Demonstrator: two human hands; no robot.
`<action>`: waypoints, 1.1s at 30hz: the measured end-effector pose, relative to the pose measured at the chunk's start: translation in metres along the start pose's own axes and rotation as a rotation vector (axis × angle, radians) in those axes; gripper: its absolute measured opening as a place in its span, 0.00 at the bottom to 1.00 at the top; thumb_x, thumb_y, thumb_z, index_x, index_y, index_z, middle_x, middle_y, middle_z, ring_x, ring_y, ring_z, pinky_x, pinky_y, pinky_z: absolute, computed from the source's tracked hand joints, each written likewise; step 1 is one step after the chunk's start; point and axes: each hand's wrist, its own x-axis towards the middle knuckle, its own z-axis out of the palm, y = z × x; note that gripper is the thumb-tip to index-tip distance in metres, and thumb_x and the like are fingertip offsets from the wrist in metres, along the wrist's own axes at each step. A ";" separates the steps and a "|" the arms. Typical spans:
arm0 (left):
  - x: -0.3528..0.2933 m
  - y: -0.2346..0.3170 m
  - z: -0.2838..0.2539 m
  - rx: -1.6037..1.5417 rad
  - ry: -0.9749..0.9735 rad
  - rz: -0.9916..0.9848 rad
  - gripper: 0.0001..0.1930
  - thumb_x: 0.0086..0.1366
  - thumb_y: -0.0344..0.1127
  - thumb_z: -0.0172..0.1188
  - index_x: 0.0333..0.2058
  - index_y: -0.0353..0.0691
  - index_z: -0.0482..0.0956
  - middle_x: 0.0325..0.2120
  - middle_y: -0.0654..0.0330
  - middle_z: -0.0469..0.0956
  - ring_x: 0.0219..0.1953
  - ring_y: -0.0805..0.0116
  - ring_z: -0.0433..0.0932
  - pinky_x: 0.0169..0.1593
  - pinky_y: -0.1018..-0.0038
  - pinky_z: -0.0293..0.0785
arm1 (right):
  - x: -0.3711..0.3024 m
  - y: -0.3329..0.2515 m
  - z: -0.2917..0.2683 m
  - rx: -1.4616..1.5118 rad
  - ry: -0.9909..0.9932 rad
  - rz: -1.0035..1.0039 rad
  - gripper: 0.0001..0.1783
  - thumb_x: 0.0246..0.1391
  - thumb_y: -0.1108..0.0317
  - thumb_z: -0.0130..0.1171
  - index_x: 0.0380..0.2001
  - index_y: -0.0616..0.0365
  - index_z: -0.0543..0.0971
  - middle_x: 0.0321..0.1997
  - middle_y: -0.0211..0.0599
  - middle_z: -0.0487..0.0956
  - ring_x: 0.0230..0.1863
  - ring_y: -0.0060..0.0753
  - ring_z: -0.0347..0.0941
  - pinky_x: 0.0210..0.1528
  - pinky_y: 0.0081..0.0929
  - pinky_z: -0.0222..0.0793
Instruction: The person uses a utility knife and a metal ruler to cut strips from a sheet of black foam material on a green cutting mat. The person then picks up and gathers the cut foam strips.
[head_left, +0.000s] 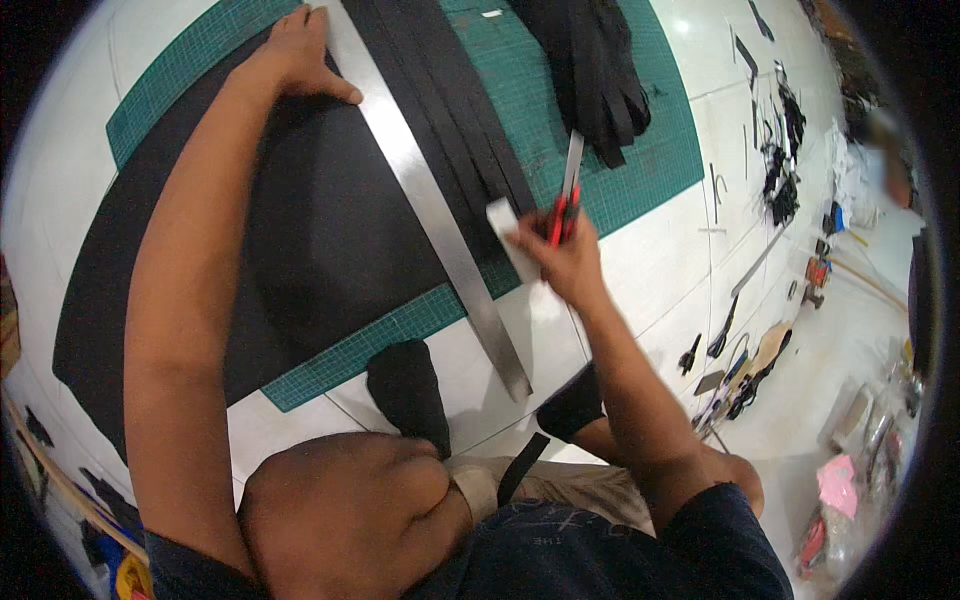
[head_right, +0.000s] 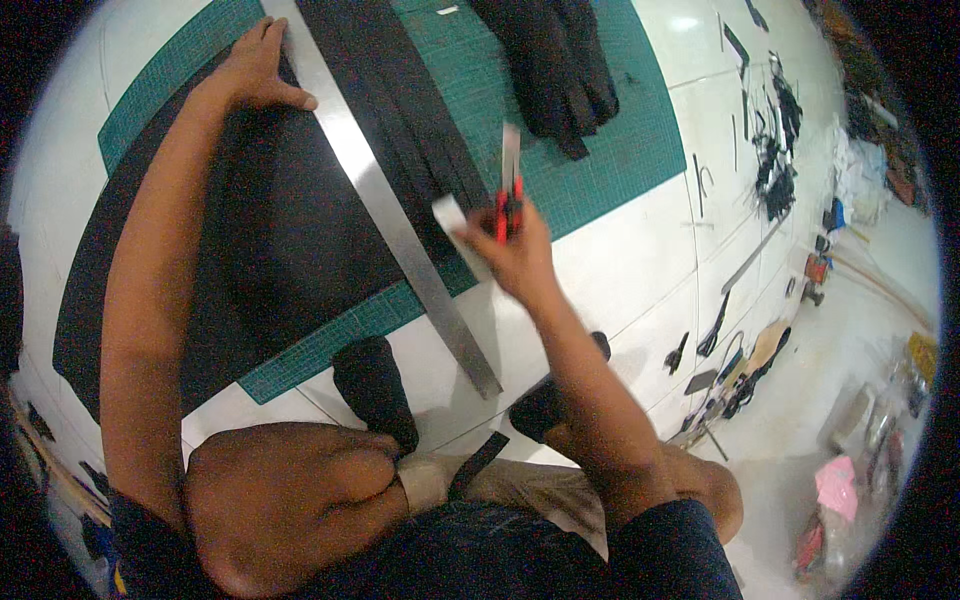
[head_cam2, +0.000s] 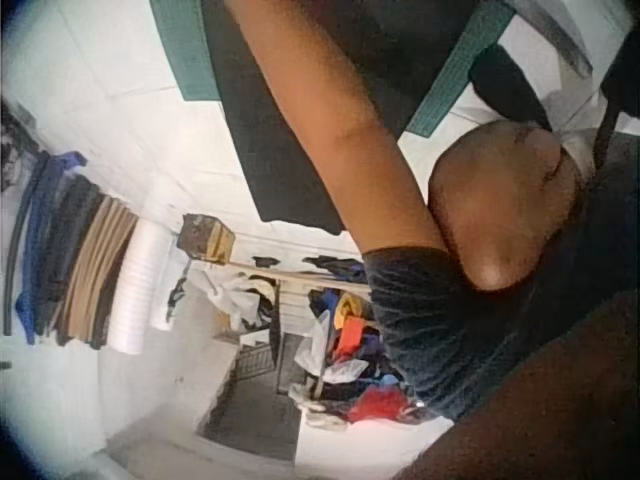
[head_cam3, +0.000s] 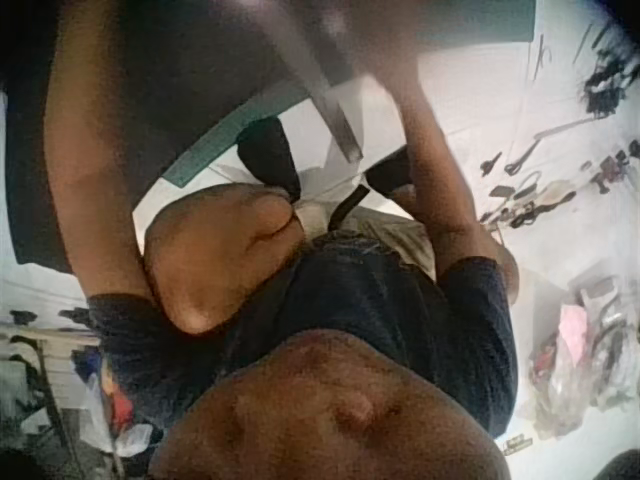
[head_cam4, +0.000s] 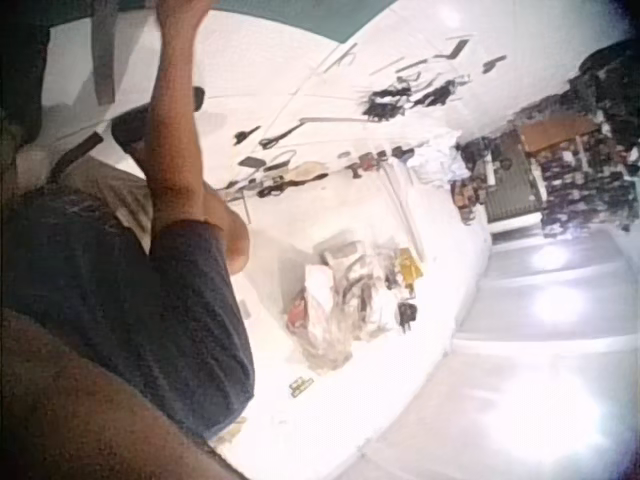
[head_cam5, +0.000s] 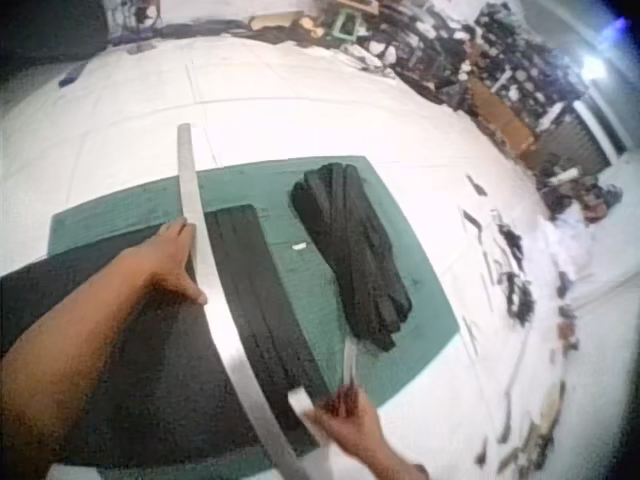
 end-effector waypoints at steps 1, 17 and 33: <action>-0.002 0.000 0.002 -0.003 0.001 0.009 0.73 0.33 0.66 0.80 0.69 0.27 0.50 0.70 0.36 0.51 0.72 0.39 0.51 0.74 0.57 0.53 | -0.030 0.009 0.004 0.075 -0.016 0.173 0.17 0.48 0.63 0.77 0.32 0.61 0.80 0.25 0.33 0.80 0.25 0.23 0.76 0.30 0.25 0.74; 0.004 0.000 -0.001 0.022 -0.075 -0.033 0.74 0.31 0.66 0.80 0.71 0.30 0.49 0.71 0.38 0.50 0.73 0.41 0.50 0.74 0.56 0.53 | -0.078 0.047 0.047 0.204 0.151 0.256 0.21 0.51 0.60 0.75 0.40 0.60 0.76 0.35 0.36 0.83 0.38 0.30 0.79 0.45 0.29 0.73; 0.005 -0.003 -0.002 0.014 -0.066 -0.028 0.76 0.29 0.67 0.81 0.70 0.28 0.50 0.71 0.39 0.51 0.73 0.41 0.50 0.74 0.54 0.52 | -0.076 0.042 0.044 0.176 0.111 0.290 0.23 0.50 0.60 0.75 0.42 0.60 0.76 0.37 0.38 0.85 0.40 0.33 0.82 0.48 0.31 0.73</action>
